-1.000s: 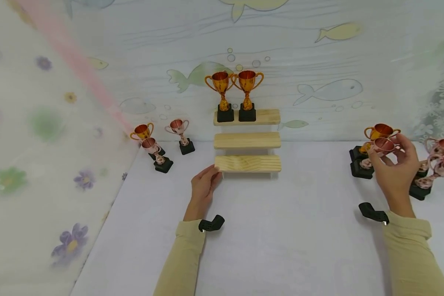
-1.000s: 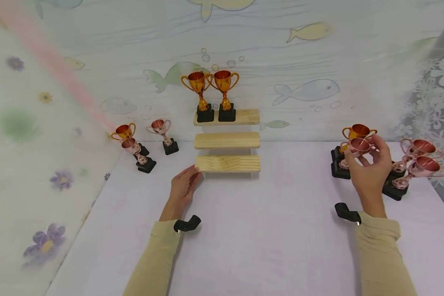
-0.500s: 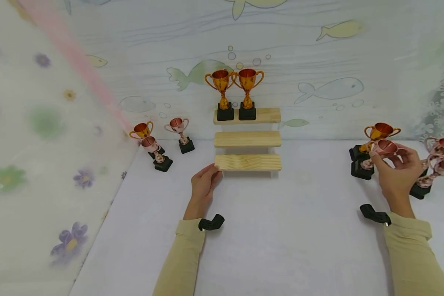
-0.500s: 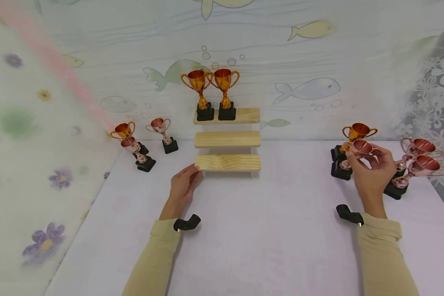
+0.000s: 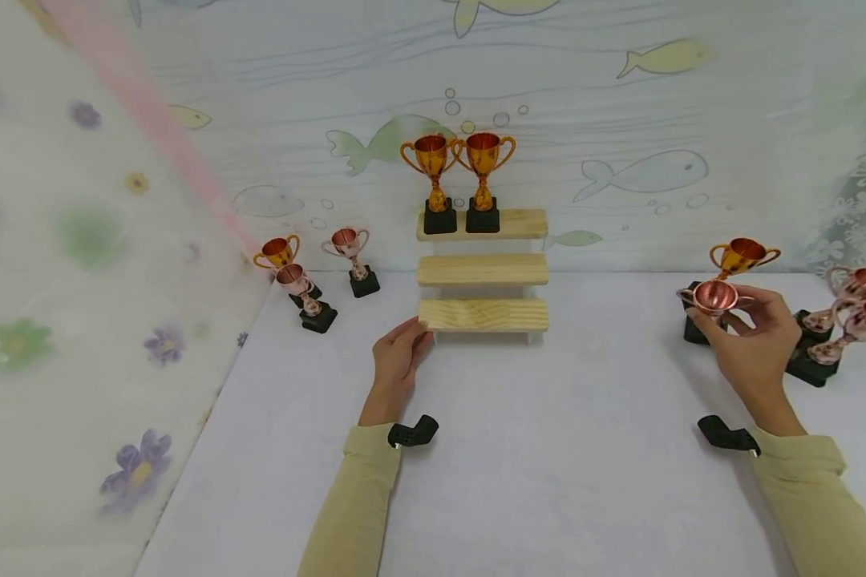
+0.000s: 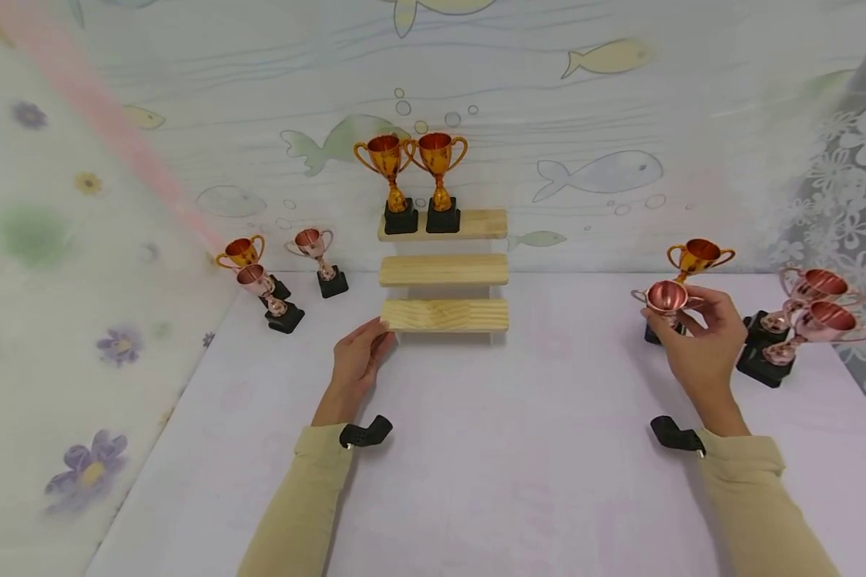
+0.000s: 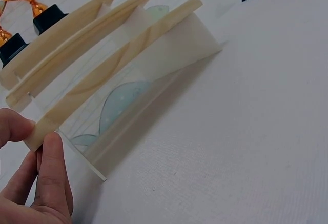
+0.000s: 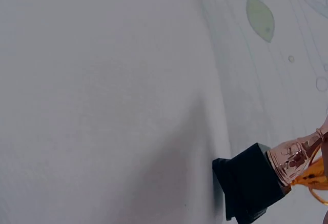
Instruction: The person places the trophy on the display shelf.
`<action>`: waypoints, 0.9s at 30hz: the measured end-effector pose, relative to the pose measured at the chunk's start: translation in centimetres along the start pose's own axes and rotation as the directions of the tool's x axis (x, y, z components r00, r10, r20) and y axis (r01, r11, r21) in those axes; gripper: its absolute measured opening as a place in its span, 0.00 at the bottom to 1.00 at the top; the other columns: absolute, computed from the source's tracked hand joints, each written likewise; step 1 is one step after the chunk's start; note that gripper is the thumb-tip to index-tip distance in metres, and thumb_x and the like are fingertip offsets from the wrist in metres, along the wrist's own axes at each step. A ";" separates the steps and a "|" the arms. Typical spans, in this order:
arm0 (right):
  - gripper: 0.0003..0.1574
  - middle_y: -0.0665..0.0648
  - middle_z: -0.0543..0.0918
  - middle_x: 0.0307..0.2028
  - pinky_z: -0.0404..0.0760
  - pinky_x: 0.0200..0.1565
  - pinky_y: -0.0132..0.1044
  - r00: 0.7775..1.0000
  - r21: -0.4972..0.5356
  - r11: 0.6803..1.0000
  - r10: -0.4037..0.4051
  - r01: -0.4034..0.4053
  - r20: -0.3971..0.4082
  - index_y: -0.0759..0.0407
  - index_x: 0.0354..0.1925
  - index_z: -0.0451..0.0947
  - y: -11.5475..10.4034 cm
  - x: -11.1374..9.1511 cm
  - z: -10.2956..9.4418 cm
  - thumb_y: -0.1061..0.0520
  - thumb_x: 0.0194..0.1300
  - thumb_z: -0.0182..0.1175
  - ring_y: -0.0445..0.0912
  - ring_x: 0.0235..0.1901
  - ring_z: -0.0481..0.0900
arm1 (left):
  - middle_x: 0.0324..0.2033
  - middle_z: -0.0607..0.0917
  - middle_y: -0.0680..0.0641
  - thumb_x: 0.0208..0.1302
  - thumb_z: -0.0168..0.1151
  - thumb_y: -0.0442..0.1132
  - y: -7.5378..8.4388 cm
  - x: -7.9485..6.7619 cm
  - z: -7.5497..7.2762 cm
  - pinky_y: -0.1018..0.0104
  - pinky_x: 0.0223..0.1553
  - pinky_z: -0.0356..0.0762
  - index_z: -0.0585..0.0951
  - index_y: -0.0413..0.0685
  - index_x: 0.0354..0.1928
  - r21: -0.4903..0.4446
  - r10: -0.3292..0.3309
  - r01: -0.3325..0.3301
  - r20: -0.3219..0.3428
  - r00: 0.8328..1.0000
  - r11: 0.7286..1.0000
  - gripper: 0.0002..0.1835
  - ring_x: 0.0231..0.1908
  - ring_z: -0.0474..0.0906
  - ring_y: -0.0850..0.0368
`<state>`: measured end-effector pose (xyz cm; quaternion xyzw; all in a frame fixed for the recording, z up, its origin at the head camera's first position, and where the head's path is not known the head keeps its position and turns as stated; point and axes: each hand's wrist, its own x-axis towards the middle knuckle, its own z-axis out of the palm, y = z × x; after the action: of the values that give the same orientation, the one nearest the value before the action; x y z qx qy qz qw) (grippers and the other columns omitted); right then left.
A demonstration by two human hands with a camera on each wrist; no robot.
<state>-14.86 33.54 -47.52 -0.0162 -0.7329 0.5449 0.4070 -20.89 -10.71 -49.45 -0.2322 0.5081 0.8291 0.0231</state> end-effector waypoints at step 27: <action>0.43 0.49 0.83 0.47 0.84 0.43 0.20 0.910 0.139 0.971 -0.230 0.193 0.345 0.81 0.50 0.77 -6.5 -4.9 6.6 0.89 0.28 0.72 0.38 0.43 0.80 | 0.46 0.84 0.41 0.65 0.66 0.27 0.1 0.0 0.0 0.70 0.46 0.87 0.80 0.31 0.57 -0.009 -0.008 0.008 -0.003 1.000 1.000 0.19 0.40 0.85 0.58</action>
<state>-12.92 23.47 -45.57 0.1836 -0.7635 0.5281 0.3233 -20.92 -10.75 -49.35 -0.2355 0.5035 0.8309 0.0248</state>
